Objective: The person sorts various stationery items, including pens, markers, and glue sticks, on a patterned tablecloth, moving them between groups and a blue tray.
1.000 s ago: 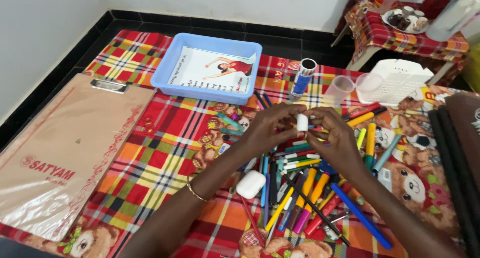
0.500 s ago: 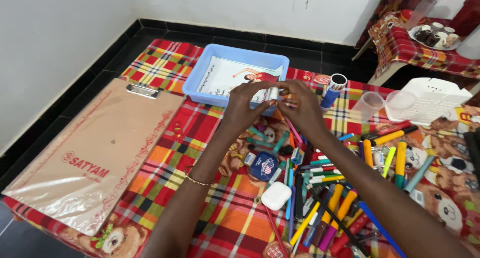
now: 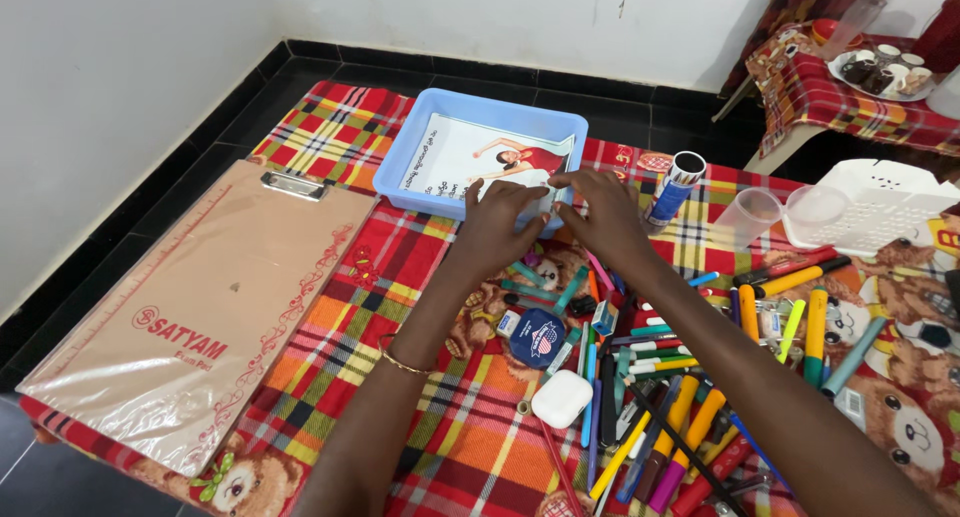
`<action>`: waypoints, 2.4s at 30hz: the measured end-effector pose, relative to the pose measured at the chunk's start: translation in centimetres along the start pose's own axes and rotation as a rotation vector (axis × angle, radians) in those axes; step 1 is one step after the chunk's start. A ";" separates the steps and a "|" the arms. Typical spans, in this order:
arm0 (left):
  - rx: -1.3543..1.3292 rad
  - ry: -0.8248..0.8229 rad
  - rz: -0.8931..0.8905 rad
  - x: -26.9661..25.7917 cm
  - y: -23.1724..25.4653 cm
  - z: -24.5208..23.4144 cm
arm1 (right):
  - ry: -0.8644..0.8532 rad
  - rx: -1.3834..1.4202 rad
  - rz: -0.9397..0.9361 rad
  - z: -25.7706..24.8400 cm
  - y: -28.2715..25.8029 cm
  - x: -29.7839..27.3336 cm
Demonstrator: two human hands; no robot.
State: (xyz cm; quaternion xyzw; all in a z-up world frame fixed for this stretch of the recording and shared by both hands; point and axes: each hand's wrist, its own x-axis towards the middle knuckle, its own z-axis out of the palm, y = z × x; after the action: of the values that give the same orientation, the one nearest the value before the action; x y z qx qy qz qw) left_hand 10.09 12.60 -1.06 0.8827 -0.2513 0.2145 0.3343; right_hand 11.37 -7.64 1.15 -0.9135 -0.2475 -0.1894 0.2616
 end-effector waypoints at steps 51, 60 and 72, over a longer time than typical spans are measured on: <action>-1.073 -0.477 -0.020 -4.7 12.7 9.7 | 0.022 0.465 0.227 -11.6 -1.8 -20.4; -1.410 -0.319 -0.111 -4.5 11.3 10.5 | -0.138 0.077 -0.265 -9.7 -7.0 -20.1; -1.472 -0.239 -0.229 -4.2 10.3 11.9 | -0.214 0.025 -0.230 -6.3 -8.5 -18.8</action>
State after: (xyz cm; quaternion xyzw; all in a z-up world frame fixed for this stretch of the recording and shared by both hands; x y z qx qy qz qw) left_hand 3.29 -1.16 -6.54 0.4692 -0.2707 -0.1420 0.8285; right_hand -9.79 -11.58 0.47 -0.8908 -0.3793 -0.1164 0.2215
